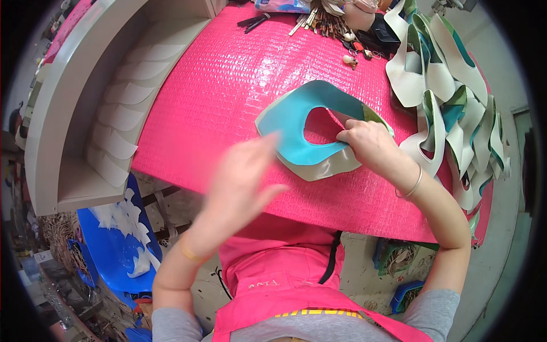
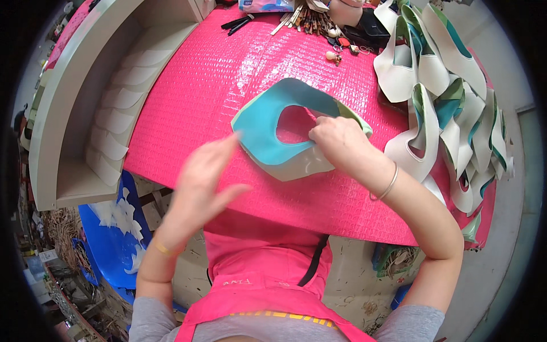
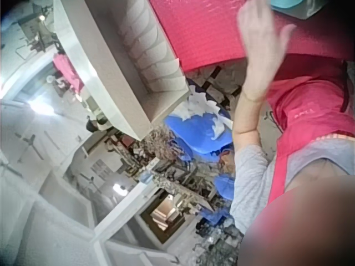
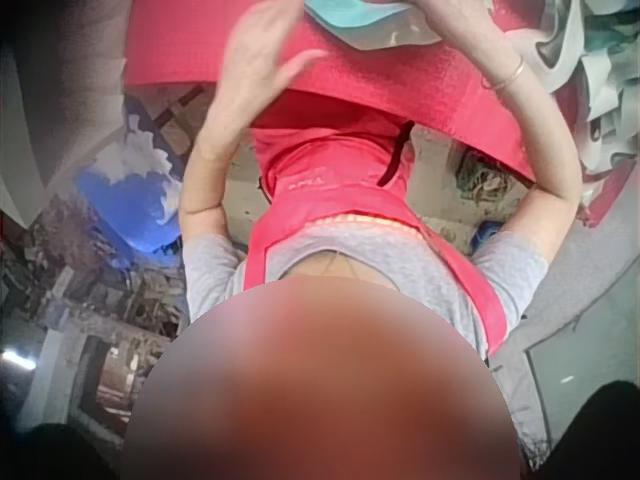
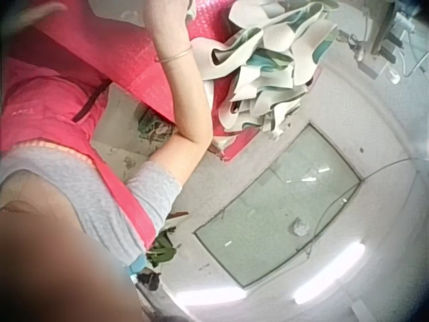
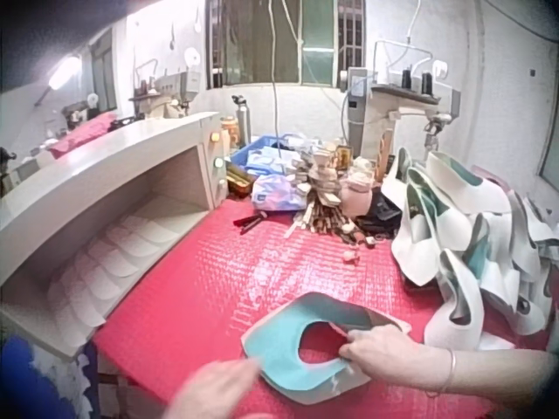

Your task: The worker is applying reinforcement paper to the heel of shoe uppers and using a pressing machine to secure them.

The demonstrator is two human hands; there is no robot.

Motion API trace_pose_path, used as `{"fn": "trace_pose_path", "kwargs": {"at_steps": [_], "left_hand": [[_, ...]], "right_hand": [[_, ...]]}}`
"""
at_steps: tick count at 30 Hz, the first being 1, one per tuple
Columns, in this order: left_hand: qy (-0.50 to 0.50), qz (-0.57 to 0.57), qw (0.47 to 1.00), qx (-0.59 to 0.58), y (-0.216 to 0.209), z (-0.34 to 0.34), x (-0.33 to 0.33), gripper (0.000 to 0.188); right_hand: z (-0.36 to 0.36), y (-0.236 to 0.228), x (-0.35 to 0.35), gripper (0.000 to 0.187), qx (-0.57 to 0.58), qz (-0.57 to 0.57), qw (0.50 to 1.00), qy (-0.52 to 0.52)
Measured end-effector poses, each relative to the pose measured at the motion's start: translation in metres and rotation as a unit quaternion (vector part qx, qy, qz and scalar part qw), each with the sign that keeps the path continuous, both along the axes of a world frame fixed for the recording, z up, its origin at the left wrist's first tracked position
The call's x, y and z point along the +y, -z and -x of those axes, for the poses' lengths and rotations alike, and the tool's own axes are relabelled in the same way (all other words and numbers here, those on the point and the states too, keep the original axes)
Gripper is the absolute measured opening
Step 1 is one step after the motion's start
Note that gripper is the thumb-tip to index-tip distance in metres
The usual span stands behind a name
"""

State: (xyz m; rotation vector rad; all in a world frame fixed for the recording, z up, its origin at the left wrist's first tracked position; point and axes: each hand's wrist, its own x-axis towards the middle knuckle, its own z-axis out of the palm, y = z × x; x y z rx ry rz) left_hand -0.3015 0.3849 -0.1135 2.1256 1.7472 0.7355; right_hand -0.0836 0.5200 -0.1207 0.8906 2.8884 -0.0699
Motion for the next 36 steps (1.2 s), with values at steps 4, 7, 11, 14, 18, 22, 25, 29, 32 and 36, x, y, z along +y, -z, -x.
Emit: {"fn": "trace_pose_path", "kwargs": {"at_steps": [4, 7, 11, 14, 18, 22, 25, 29, 32, 36], "left_hand": [[0.05, -0.148, 0.958, -0.24, 0.054, -0.054, 0.054, 0.049], [0.059, 0.024, 0.981, -0.182, 0.065, -0.059, 0.066, 0.032], [-0.032, -0.01, 0.978, -0.208, 0.07, -0.063, 0.062, 0.017], [-0.038, -0.07, 0.982, -0.173, 0.071, -0.066, 0.066, 0.012], [0.009, -0.149, 0.987, -0.054, 0.067, -0.059, 0.071, 0.008], [0.069, -0.266, 0.958, 0.078, 0.038, -0.043, 0.091, 0.011], [0.109, -0.445, 0.86, 0.224, 0.006, -0.03, 0.118, 0.004], [0.242, -0.438, 0.821, 0.276, 0.044, -0.016, 0.104, 0.009], [0.233, -0.359, 0.86, 0.279, 0.091, -0.027, 0.053, 0.011], [0.142, -0.307, 0.909, 0.241, 0.092, -0.043, 0.024, 0.011]], "right_hand": [[0.008, -0.008, 0.017, 0.025, -0.028, 0.132, 0.99, 0.048], [0.0, -0.014, 0.02, 0.029, 0.016, 0.196, 0.98, 0.014], [-0.002, -0.006, -0.007, 0.026, -0.036, -0.016, 0.999, 0.02], [-0.009, -0.001, -0.01, 0.022, 0.001, -0.052, 0.999, 0.008], [-0.011, 0.002, -0.009, 0.017, 0.024, -0.07, 0.997, 0.009], [-0.009, 0.0, 0.004, 0.01, 0.12, -0.159, 0.98, 0.004], [-0.003, -0.01, 0.028, 0.01, 0.262, -0.296, 0.919, -0.013], [0.0, 0.047, 0.008, 0.021, 0.316, -0.258, 0.912, -0.049], [-0.009, 0.079, -0.039, 0.024, 0.274, -0.195, 0.941, -0.034], [-0.006, 0.073, -0.059, 0.019, 0.241, -0.095, 0.966, 0.026]]}}
